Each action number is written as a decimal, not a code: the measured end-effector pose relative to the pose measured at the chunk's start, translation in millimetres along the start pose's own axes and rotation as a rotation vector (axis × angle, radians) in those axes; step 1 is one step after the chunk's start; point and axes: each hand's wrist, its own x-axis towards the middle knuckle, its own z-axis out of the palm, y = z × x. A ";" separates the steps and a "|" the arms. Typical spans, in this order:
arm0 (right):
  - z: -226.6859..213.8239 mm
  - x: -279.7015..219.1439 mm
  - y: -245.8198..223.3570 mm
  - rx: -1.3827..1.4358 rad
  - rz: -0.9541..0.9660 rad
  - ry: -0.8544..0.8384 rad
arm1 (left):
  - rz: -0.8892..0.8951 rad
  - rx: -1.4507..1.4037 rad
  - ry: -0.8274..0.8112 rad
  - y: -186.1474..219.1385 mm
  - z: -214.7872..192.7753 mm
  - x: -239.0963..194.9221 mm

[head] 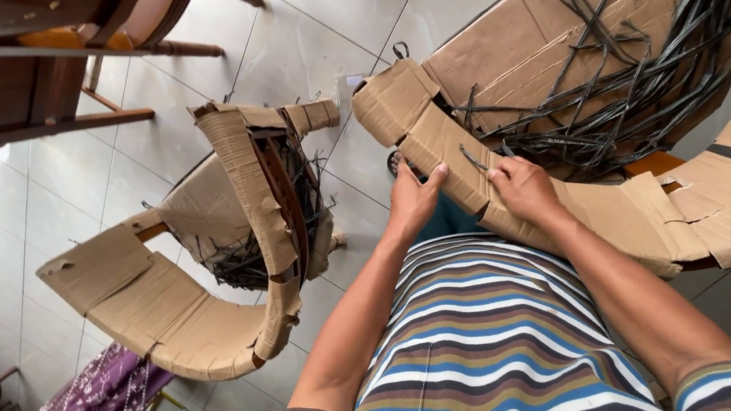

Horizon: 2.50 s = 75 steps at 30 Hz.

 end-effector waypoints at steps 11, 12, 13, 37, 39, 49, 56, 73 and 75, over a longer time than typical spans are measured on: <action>16.6 27.8 -16.3 0.003 0.007 0.001 | 0.024 -0.078 -0.023 53.9 -16.5 -26.1; 16.0 34.2 -20.6 0.029 0.006 -0.006 | 0.071 -0.141 -0.045 61.4 -22.7 -30.9; 11.0 39.4 -20.8 0.029 0.009 -0.005 | 0.071 -0.141 -0.048 41.9 -23.7 -20.0; 81.7 223.4 46.8 -0.189 0.105 -0.472 | -0.281 -0.433 -0.046 -209.9 38.6 139.7; 82.3 225.7 46.7 -0.148 0.093 -0.462 | -0.282 -0.428 -0.050 -211.2 37.7 142.4; 93.9 214.1 50.4 0.156 0.178 -0.415 | -0.295 -0.377 -0.089 -300.8 4.6 117.3; 84.6 218.2 42.3 0.105 0.198 -0.509 | -0.286 -0.340 -0.115 -315.1 1.3 110.1; 32.3 204.1 41.0 -0.189 0.073 -0.378 | -0.233 -0.260 -0.129 -203.4 18.8 129.7; 7.5 187.3 45.3 -0.078 0.131 -0.290 | -0.192 -0.250 -0.125 -180.2 10.0 129.1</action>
